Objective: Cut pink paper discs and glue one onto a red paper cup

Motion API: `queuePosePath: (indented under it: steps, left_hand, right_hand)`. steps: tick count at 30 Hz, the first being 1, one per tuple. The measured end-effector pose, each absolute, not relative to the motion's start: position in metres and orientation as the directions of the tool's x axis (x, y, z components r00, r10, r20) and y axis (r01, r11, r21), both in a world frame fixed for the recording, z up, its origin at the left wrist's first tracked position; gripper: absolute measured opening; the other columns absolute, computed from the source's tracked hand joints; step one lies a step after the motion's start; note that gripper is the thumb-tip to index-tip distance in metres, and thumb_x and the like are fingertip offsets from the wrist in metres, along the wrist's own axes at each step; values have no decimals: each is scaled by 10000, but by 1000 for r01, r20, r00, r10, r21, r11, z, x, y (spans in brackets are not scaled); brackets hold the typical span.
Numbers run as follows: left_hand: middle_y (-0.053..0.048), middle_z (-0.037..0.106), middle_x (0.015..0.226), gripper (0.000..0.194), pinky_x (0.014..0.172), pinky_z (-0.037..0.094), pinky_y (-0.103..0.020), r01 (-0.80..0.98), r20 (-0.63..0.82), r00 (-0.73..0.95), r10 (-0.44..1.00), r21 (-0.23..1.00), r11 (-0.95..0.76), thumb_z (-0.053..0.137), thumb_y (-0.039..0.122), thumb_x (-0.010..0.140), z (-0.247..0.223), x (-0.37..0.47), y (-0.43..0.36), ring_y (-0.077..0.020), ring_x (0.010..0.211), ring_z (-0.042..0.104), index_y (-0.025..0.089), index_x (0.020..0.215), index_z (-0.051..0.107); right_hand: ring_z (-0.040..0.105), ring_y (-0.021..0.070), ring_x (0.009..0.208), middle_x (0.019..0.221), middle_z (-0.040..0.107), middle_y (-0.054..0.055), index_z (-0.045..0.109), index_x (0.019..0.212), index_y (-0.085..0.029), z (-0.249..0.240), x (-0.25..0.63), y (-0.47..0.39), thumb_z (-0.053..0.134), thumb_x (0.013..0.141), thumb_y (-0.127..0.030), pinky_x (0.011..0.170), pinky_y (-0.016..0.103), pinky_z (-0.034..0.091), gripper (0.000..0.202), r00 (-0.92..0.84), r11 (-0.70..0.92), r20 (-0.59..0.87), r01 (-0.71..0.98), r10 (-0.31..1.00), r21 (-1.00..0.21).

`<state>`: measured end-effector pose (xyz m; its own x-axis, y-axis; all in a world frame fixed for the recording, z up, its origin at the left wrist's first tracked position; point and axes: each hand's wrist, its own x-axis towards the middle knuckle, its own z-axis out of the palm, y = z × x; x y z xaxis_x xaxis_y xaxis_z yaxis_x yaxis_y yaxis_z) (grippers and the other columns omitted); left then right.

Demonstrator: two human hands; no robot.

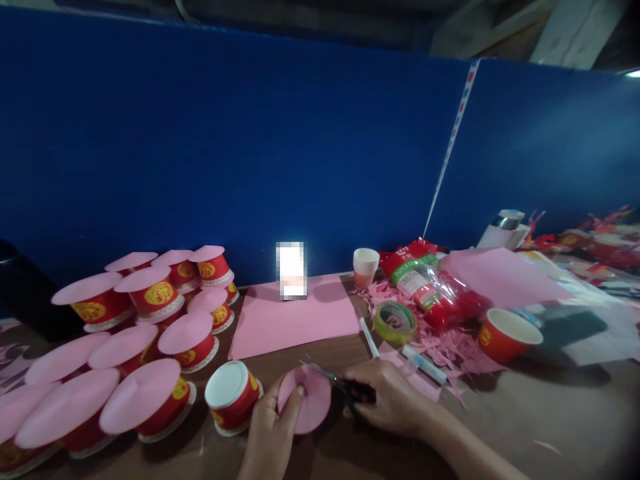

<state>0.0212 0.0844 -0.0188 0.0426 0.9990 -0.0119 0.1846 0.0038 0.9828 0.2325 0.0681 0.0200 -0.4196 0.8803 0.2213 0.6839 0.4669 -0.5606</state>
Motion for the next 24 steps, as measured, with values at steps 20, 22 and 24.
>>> queuePosePath:
  steps: [20,22,24]
  left_hand:
    - [-105,664,998,471,821,466,-319,149,-45,29,999,988,40,597,380,704,-14,23,83,-264,959,592,96,1080,591]
    - [-98,668,991,467,828,462,-318,153,-43,29,999,987,39,594,382,707,-13,23,83,-257,944,600,102,1080,591]
    - [-91,671,984,460,820,467,-313,148,-41,24,999,988,37,599,382,702,-13,23,82,-254,932,606,110,1073,596]
  right_hand:
    - [505,107,573,630,597,-18,571,671,-177,23,233,67,558,703,-161,527,179,309,38,-406,431,183,688,895,-584]
    - [510,111,577,631,599,-19,576,679,-180,25,233,67,569,705,-174,528,182,314,28,-407,428,177,686,896,-589]
    - [507,116,567,621,596,-18,576,681,-181,25,234,67,570,710,-190,524,186,315,32,-409,428,174,686,896,-588]
